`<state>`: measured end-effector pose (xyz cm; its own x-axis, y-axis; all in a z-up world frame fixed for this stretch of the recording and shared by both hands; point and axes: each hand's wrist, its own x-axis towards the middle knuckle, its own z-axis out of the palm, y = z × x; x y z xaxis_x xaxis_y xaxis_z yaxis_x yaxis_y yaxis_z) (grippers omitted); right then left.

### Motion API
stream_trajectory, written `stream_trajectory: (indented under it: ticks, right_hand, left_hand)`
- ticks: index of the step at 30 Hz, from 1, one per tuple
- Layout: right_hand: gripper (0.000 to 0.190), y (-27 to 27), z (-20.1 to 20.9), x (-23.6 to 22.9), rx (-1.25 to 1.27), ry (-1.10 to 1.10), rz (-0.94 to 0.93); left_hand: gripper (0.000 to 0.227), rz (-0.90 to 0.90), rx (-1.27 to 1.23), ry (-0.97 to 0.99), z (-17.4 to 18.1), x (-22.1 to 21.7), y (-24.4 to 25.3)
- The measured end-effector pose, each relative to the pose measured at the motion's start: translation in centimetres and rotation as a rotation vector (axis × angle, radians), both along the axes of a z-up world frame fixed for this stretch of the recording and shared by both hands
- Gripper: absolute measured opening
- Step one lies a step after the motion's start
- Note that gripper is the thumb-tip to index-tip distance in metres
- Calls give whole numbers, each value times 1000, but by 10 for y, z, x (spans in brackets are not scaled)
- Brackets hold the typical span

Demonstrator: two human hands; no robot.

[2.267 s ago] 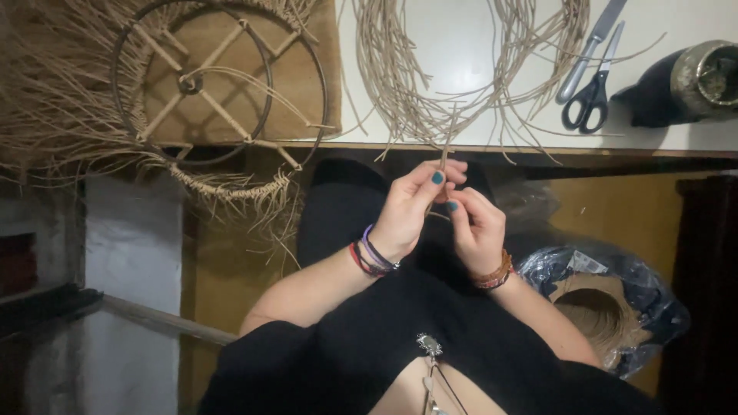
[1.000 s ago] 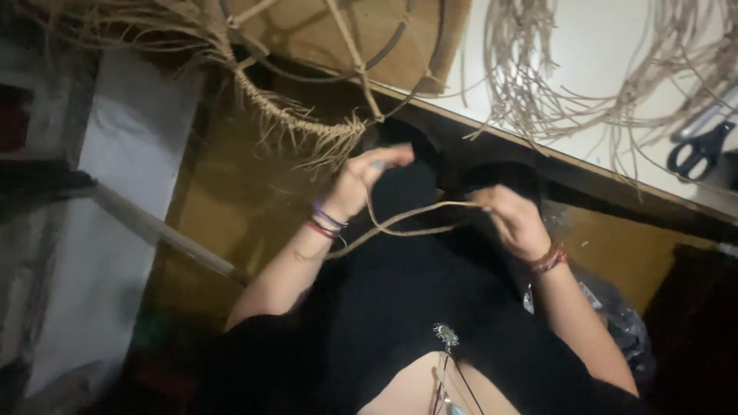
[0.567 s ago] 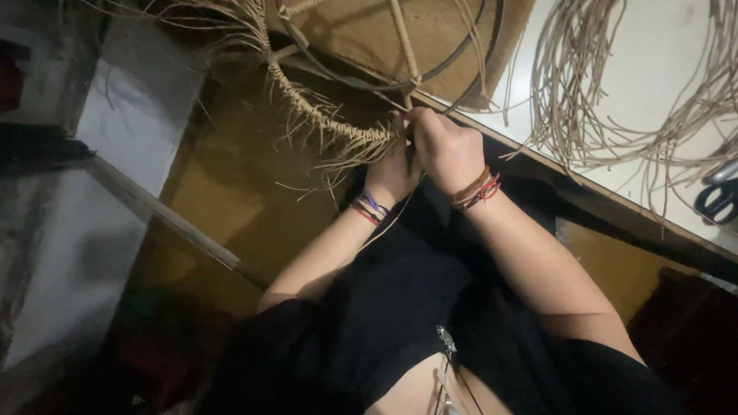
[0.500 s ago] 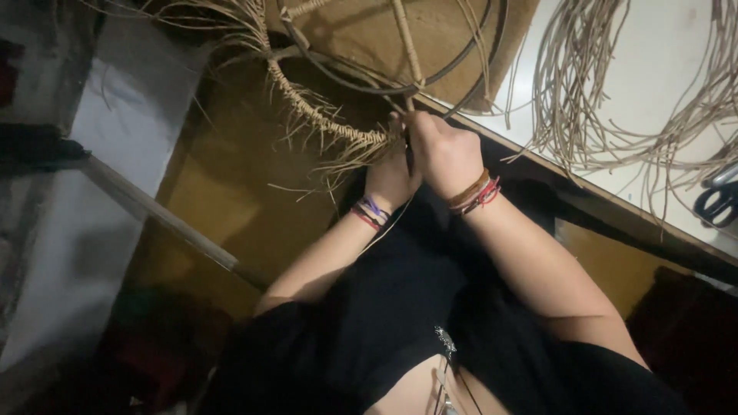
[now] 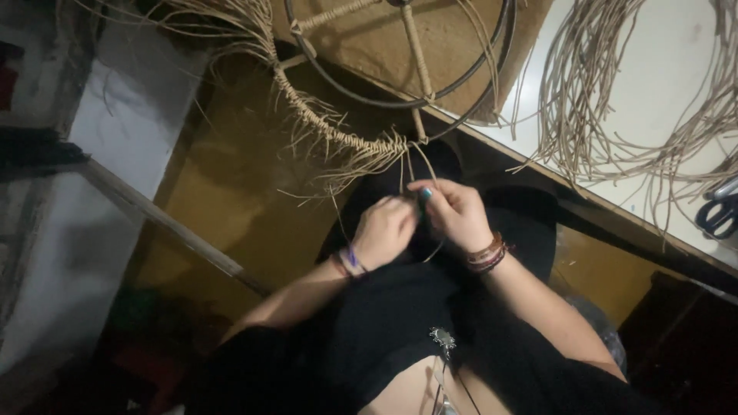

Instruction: The person is weaving thin wooden strips onto a circular frame to create a decorative object, likely a lampshade.

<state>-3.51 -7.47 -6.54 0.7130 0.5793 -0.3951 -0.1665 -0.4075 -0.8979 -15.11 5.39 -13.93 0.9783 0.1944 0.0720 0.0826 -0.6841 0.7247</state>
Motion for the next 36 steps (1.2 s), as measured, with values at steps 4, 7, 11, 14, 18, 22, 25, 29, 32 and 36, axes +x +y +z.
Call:
stream_trajectory:
  ticks: [4, 7, 11, 14, 18, 22, 25, 29, 32, 36]
  right_hand:
    - [30, -2, 18, 19, 159, -214, 324]
    - [21, -16, -7, 27, 3, -621, 499]
    - [19, -7, -10, 25, -109, -1229, 237]
    - [28, -6, -13, 24, -35, -1182, 129]
    - [10, -4, -16, 31, 112, -315, 1]
    - [13, 5, -31, 28, 460, 328, -52]
    - [11, 12, -36, 22, 533, 549, -37]
    - [11, 16, -44, 23, 583, 600, -54]
    - [14, 15, -55, 22, 675, 631, -61]
    - [18, 17, -42, 11, 759, 634, -163]
  left_hand:
    - [6, -107, 23, -193, 98, 16, 24]
    - [10, -159, -148, -249, 107, 43, 46]
    - [11, 4, -235, -55, 87, 79, 59]
    - [4, 83, -345, 45, 102, 92, 63]
    - [40, 13, -1020, -100, 89, 76, 71]
    - [64, 37, -872, -171, 110, 43, 71]
    - [36, 24, -429, 80, 131, 20, 84]
    - [59, -186, -234, 35, 130, 14, 82]
    - [33, -150, -229, -329, 92, 29, 63]
    - [52, 197, -1106, -737, 59, 74, 29]
